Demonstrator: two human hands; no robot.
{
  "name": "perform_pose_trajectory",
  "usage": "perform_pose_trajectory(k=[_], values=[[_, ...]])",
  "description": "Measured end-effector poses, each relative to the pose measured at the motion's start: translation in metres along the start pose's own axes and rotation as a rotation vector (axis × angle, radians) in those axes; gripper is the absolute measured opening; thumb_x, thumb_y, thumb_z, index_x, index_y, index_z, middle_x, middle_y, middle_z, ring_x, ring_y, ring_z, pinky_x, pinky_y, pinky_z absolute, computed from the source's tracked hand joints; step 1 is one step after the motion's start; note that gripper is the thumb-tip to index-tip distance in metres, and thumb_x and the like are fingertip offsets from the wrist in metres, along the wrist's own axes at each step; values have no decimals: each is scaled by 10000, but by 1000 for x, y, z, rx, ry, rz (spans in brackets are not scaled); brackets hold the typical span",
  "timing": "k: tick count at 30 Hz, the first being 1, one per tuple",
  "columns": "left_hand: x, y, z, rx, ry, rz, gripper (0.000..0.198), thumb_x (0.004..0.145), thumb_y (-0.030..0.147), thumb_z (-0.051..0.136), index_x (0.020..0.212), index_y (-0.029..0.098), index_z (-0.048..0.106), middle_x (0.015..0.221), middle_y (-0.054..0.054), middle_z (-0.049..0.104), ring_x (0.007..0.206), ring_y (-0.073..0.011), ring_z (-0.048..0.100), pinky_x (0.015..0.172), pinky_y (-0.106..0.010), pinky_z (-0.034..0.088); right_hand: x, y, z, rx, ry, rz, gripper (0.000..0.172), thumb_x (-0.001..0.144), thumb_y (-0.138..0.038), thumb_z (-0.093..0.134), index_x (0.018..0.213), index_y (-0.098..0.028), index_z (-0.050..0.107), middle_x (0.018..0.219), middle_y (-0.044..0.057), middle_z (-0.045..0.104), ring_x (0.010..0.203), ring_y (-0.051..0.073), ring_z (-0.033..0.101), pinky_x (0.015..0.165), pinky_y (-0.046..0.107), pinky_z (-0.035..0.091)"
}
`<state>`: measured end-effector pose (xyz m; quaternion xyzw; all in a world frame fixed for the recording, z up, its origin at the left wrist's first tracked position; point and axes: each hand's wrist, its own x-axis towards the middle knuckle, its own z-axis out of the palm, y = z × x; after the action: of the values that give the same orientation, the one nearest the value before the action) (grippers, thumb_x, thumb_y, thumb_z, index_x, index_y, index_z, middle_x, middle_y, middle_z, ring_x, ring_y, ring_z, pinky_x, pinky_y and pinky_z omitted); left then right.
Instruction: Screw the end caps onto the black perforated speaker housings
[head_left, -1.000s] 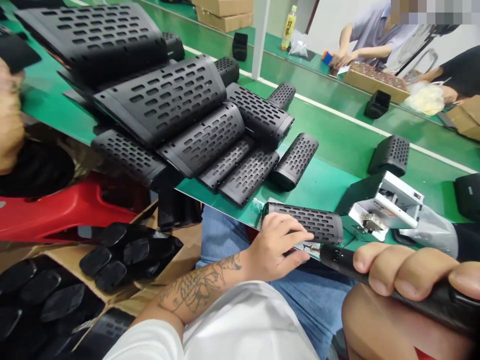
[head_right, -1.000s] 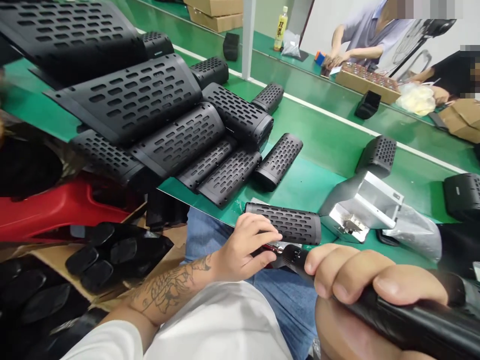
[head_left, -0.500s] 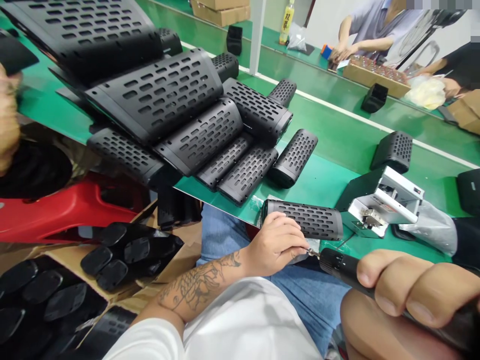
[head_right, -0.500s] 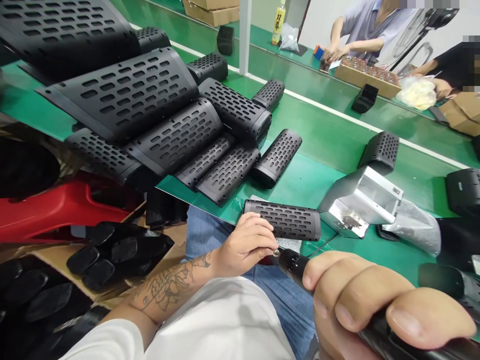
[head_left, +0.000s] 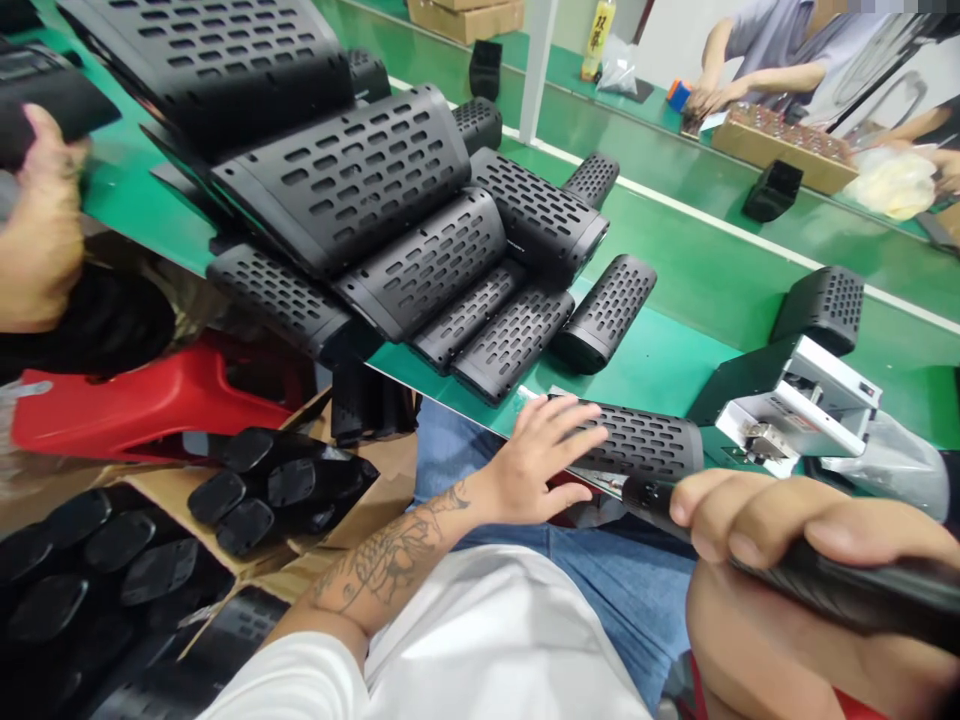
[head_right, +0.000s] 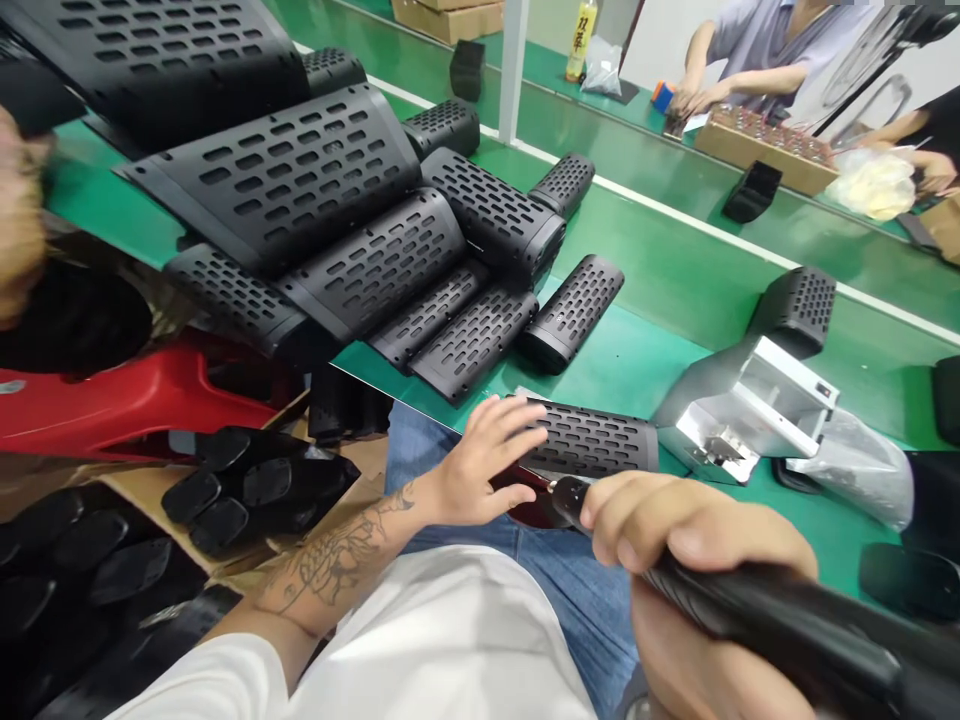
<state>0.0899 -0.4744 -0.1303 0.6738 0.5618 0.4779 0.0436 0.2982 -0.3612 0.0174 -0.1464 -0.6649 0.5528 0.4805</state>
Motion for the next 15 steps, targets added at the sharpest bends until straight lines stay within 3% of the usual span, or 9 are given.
perform_pose_trajectory(k=[3,5,10,15], values=[[-9,-24,5,16,-25,-110,1212,958,433,932,1905,259,197,1908,-291,312,1795,-490,326,1436,-751,315,17,17,14,166,-89,-36,377,1013,-633,781,1099,-268,819,712,13,711,519,252,638,579,508,620],[-13,-37,10,-15,-43,-150,1337,893,365,991,1911,275,129,1924,-304,229,1810,-510,273,1435,-774,316,23,27,21,211,-124,-57,400,989,-618,847,1122,-241,837,721,12,725,518,225,650,578,464,634],[-13,-49,17,-166,-61,-191,1354,892,336,1002,1910,295,109,1920,-278,229,1810,-469,308,1446,-689,380,28,38,44,240,-184,-62,377,997,-580,871,1139,-233,835,716,-3,709,537,189,667,596,410,654],[-13,-51,19,-234,-48,-206,1288,887,357,1001,1903,293,211,1880,-246,321,1765,-449,405,1443,-654,410,31,51,59,285,-248,-82,300,999,-477,865,1099,-199,815,730,-4,705,539,170,675,577,381,652]])
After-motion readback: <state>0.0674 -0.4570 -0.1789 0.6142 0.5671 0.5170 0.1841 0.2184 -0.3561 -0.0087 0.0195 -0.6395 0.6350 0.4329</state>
